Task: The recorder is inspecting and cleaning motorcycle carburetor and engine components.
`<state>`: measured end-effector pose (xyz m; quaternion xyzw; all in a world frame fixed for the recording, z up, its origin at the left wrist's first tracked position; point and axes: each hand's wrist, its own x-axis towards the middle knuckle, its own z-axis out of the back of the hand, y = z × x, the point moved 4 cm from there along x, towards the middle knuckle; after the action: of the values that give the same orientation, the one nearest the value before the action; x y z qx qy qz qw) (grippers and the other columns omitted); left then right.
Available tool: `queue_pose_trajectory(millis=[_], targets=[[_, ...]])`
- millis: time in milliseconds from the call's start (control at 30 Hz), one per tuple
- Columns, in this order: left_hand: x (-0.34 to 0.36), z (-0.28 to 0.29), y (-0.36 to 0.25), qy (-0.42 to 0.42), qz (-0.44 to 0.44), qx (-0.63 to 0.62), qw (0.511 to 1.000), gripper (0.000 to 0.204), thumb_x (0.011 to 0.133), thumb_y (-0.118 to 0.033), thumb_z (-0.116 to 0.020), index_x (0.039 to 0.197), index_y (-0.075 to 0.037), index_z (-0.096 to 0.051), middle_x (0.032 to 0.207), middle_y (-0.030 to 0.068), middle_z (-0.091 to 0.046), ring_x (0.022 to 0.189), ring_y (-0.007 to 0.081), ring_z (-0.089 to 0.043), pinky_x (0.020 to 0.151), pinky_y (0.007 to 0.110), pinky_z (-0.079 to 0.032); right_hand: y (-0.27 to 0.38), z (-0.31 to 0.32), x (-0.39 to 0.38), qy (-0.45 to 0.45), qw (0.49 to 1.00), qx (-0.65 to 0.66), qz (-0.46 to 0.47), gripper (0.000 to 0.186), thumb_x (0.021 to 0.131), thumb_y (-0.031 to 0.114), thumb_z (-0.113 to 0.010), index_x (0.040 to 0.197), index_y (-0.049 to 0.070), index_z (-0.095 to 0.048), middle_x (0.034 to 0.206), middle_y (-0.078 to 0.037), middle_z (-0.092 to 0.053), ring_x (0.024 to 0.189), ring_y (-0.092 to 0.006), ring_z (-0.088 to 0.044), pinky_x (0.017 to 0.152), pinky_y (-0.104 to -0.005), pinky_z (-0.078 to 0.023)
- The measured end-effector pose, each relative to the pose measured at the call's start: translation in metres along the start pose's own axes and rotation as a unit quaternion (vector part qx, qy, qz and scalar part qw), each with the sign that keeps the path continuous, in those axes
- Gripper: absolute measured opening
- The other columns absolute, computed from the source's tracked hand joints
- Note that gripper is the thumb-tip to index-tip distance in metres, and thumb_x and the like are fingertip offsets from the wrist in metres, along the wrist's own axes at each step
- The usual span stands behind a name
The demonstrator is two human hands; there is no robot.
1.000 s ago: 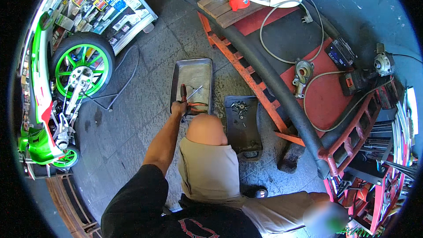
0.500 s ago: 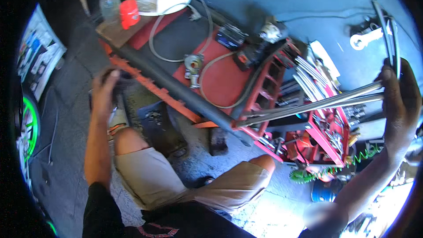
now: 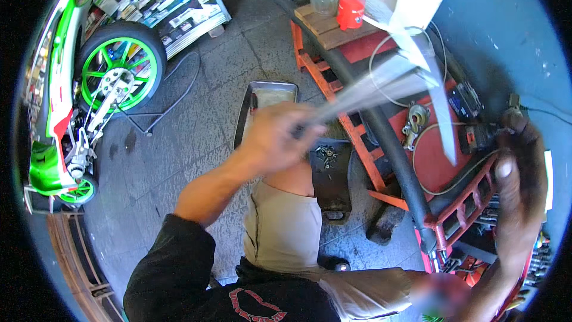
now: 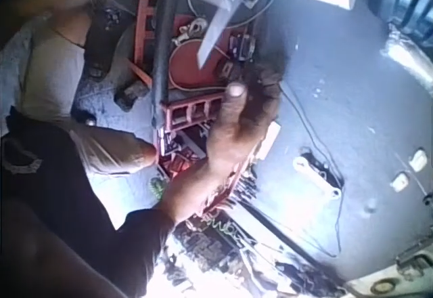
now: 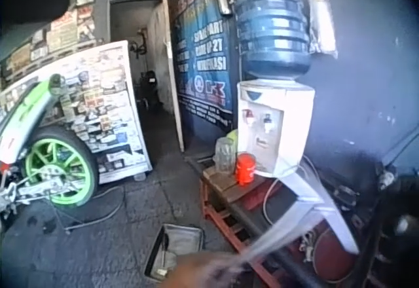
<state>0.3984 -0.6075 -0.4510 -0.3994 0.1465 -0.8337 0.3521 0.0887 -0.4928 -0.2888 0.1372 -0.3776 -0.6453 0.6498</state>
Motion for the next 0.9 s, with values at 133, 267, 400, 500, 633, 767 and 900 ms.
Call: queue_pose_trajectory(millis=[133,267,400,500,633,767,900], targets=[[-0.082,0.017,0.126,0.010,0.349,0.019,0.937,0.024,0.092,-0.022,-0.072,0.107,-0.003,-0.072,0.084,0.0173,-0.074,0.078,0.0242,-0.073,0.071,0.037,-0.054,-0.077,-0.024,-0.074,0.038,0.983,0.035,-0.176,0.053,0.097,0.036,-0.068,0.132,-0.003,-0.056,0.122,-0.010,-0.062,0.112,-0.0185,-0.057,0.100,-0.0333,-0.043],[-0.153,-0.014,0.243,0.036,0.457,0.072,0.886,0.030,0.090,-0.025,-0.070,0.106,0.001,-0.072,0.087,0.0217,-0.074,0.082,0.0328,-0.074,0.073,0.041,-0.054,-0.132,-0.058,-0.131,-0.013,0.981,-0.172,-0.087,0.045,0.092,0.021,-0.072,0.127,-0.002,-0.057,0.127,-0.019,-0.059,0.122,-0.0338,-0.056,0.107,-0.0424,-0.043],[-0.206,-0.066,0.330,0.080,0.529,0.116,0.837,0.038,0.083,-0.031,-0.070,0.103,0.002,-0.072,0.093,0.0243,-0.074,0.090,0.0392,-0.072,0.080,0.045,-0.054,-0.152,-0.075,-0.159,-0.076,0.967,-0.236,-0.061,0.038,0.096,0.021,-0.069,0.125,-0.001,-0.060,0.129,-0.021,-0.058,0.123,-0.0374,-0.056,0.105,-0.0450,-0.044],[-0.224,-0.091,0.366,0.093,0.527,0.127,0.835,0.041,0.083,-0.033,-0.067,0.103,0.002,-0.072,0.096,0.0245,-0.074,0.095,0.0412,-0.072,0.084,0.047,-0.054,-0.155,-0.079,-0.161,-0.121,0.960,-0.241,-0.072,0.035,0.097,0.022,-0.067,0.124,-0.001,-0.062,0.129,-0.020,-0.059,0.124,-0.0362,-0.057,0.103,-0.0439,-0.046],[-0.225,-0.109,0.388,0.123,0.563,0.147,0.804,0.043,0.082,-0.036,-0.065,0.106,0.000,-0.073,0.106,0.0259,-0.073,0.104,0.0429,-0.069,0.092,0.047,-0.053,-0.154,-0.084,-0.159,-0.135,0.954,-0.259,-0.067,0.034,0.098,0.021,-0.066,0.124,0.000,-0.062,0.129,-0.019,-0.060,0.122,-0.0354,-0.058,0.102,-0.0433,-0.048],[-0.210,-0.118,0.394,0.140,0.550,0.198,0.799,0.043,0.084,-0.034,-0.068,0.108,0.001,-0.074,0.101,0.0234,-0.074,0.103,0.0379,-0.072,0.090,0.044,-0.054,-0.154,-0.086,-0.159,-0.125,0.950,-0.279,-0.058,0.033,0.100,0.021,-0.062,0.123,-0.002,-0.062,0.126,-0.019,-0.061,0.122,-0.0354,-0.059,0.104,-0.0439,-0.047],[-0.200,-0.127,0.403,0.136,0.590,0.203,0.769,0.050,0.084,-0.035,-0.062,0.117,0.001,-0.067,0.118,0.0277,-0.069,0.112,0.0433,-0.066,0.097,0.048,-0.052,-0.155,-0.084,-0.159,-0.135,0.952,-0.266,-0.064,0.034,0.100,0.023,-0.062,0.123,-0.002,-0.062,0.125,-0.019,-0.062,0.121,-0.0355,-0.059,0.105,-0.0445,-0.046]])
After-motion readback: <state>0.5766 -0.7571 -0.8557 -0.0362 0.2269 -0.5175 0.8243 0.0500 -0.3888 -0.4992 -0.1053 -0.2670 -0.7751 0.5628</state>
